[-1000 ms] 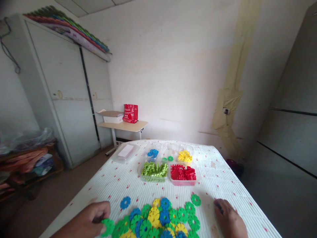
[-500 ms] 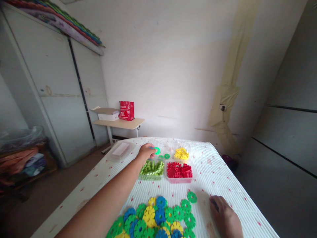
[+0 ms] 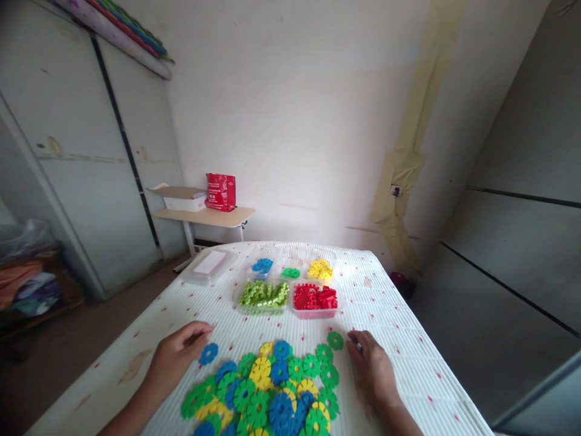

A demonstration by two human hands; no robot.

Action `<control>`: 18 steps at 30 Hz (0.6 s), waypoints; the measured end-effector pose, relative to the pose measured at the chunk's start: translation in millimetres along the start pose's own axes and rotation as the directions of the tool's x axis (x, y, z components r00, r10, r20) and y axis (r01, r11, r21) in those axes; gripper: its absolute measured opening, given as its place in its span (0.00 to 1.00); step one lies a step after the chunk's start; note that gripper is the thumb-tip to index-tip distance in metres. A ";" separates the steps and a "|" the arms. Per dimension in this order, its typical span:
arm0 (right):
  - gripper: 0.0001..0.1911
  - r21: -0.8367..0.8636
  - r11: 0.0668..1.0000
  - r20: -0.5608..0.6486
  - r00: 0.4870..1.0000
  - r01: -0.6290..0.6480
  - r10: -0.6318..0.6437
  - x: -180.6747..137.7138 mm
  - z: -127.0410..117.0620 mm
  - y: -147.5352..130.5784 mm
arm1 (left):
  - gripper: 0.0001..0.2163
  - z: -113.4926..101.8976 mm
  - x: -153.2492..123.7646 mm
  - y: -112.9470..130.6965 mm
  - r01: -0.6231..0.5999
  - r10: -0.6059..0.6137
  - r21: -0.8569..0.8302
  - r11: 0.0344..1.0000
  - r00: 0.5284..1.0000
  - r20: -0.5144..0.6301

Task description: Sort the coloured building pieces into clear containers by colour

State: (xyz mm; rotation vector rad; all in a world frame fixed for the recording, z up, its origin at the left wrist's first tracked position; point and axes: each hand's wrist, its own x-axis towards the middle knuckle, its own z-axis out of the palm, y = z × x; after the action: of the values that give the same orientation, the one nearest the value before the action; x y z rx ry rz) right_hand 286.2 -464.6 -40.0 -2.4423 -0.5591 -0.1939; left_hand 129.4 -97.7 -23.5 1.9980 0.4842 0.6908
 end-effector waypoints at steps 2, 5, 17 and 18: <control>0.17 -0.030 0.999 0.043 0.999 0.014 -0.012 4.1 8.0 -11.1 | 0.11 -17.8 -14.6 -20.8 0.065 -0.063 0.040 0.997 0.996 -0.059; 0.16 -0.158 0.987 0.090 0.996 -0.011 0.025 11.5 22.7 -18.8 | 0.13 -30.6 -22.1 -37.3 0.136 -0.131 0.043 0.990 0.986 -0.107; 0.09 0.168 0.966 0.203 0.966 -0.197 0.162 23.5 20.1 -12.5 | 0.14 -24.9 -18.5 -39.9 0.174 -0.173 0.008 0.985 0.981 -0.089; 0.11 0.205 0.958 0.234 0.961 -0.198 0.149 22.0 19.8 -14.2 | 0.14 -25.2 -18.7 -39.8 0.171 -0.169 0.022 0.985 0.982 -0.086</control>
State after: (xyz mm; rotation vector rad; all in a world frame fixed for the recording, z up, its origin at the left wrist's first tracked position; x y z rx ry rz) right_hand 299.9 -434.9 -42.2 -2.2852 -0.4277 0.2020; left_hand 96.7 -73.0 -53.1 1.9337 0.7107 0.6660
